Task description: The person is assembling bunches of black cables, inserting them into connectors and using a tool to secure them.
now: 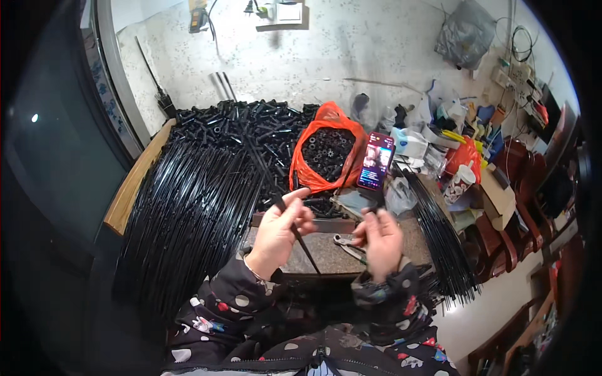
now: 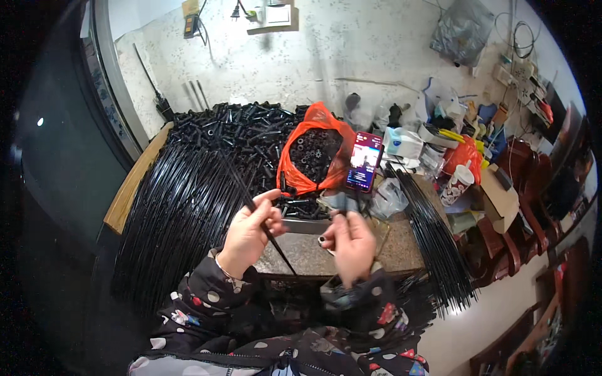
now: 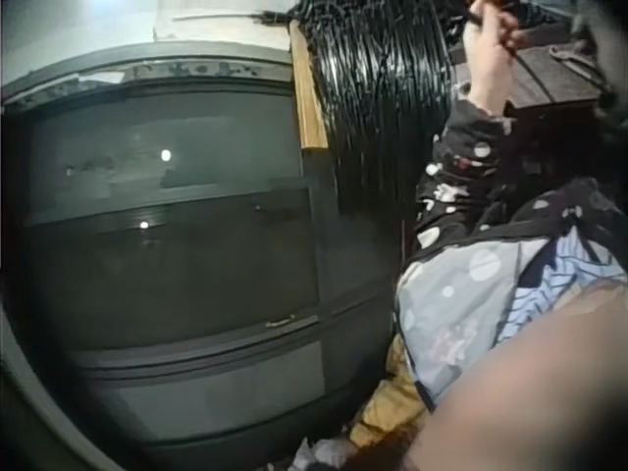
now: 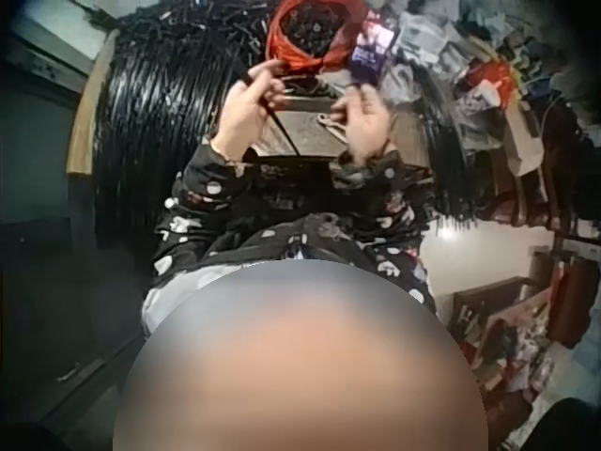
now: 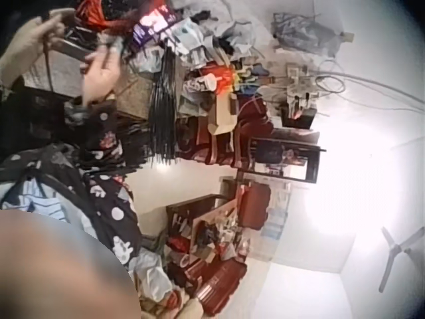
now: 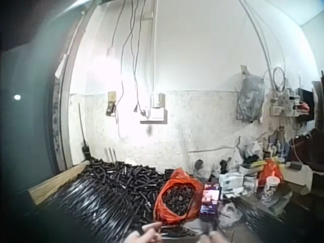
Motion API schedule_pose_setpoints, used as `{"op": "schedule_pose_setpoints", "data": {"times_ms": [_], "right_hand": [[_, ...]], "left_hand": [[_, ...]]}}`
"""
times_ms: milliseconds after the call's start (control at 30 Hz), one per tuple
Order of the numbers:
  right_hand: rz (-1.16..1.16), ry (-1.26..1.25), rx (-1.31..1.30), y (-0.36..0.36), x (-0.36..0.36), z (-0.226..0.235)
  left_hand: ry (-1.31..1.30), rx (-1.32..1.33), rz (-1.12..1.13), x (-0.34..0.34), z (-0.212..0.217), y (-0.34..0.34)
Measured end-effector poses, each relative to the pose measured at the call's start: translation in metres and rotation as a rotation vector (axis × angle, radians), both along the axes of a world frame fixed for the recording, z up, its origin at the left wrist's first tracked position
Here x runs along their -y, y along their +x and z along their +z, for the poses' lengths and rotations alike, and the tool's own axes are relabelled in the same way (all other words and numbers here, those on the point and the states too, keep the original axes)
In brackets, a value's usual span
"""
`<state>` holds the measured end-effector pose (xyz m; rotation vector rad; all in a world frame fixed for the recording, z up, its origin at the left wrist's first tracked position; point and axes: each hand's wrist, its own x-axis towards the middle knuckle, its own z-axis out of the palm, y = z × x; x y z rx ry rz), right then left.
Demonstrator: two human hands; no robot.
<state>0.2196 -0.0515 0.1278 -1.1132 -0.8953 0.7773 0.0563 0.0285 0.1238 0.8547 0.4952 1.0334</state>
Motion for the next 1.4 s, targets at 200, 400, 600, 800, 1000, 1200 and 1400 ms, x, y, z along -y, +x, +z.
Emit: {"op": "schedule_pose_setpoints", "data": {"times_ms": [200,400,600,800,1000,1200,1400], "right_hand": [[-0.05,0.04,0.55,-0.041,0.007,-0.071],[0.506,-0.294,0.296,-0.021,0.018,-0.167],[0.639,-0.474,-0.616,-0.012,-0.014,-0.107],[0.919,-0.522,-0.89,-0.004,-0.081,-0.077],[0.457,-0.442,-0.385,0.003,-0.149,-0.075],[0.74,-0.175,-0.342,0.003,-0.097,-0.06],[1.011,-0.172,-0.292,-0.003,0.007,-0.055]], "left_hand": [[-0.048,-0.109,-0.23,-0.002,-0.002,0.015],[0.21,-0.224,-0.24,-0.01,0.001,0.011],[0.701,-0.42,-0.386,0.004,-0.025,-0.002],[1.103,-0.527,-0.546,0.008,-0.05,-0.012],[1.209,-0.687,-0.272,0.004,-0.118,-0.01],[1.063,-0.808,-0.04,0.007,-0.156,-0.025],[1.253,-1.284,-0.055,0.008,-0.122,-0.029]]}}
